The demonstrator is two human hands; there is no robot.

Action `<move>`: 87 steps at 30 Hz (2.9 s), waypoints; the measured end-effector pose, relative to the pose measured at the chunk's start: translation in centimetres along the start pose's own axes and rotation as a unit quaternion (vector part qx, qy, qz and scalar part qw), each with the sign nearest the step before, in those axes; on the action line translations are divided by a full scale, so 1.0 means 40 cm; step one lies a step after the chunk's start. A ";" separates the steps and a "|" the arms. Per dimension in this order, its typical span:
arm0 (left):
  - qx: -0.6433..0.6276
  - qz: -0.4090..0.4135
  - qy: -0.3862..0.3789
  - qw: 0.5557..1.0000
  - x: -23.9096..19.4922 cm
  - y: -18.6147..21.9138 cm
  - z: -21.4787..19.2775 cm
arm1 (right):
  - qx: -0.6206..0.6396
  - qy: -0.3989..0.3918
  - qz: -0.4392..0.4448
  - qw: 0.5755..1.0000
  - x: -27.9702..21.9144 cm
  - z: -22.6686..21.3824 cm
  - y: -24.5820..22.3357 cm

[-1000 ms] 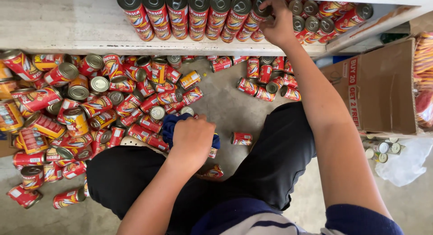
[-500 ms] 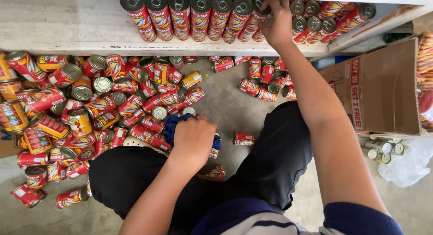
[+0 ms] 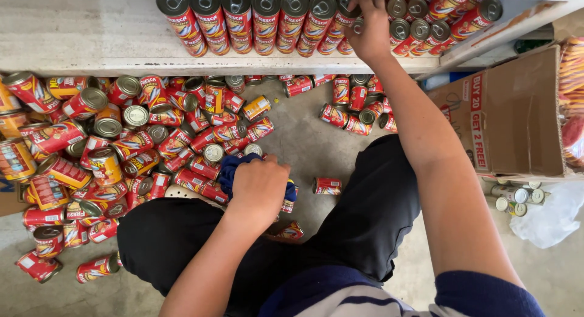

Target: Cleaning canned goods that have spilled on the floor with a cloth and placing them back onto the shelves.

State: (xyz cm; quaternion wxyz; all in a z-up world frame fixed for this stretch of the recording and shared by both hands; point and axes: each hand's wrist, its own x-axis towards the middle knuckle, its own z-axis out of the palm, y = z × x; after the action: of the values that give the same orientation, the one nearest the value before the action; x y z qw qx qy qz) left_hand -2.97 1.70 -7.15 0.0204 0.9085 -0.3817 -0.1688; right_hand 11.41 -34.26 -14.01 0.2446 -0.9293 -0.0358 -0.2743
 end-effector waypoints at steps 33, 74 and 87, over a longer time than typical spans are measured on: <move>0.019 0.033 0.017 0.999 0.003 0.000 0.068 | -0.114 -0.034 0.090 0.989 -0.033 0.031 -0.005; 0.086 0.121 -0.148 0.978 0.053 0.074 0.310 | 0.206 -0.223 0.127 0.944 -0.898 0.775 -0.135; -0.091 0.032 0.059 0.994 -0.018 -0.033 -0.181 | 0.112 -0.294 0.327 0.891 -0.799 0.769 -0.118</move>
State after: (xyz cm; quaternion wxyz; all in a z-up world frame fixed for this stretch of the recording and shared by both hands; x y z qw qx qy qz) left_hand -0.20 2.46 -0.33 0.1312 0.8985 -0.3918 -0.1482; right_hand -1.45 -13.35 -51.26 0.4010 -0.8931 0.1699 0.1127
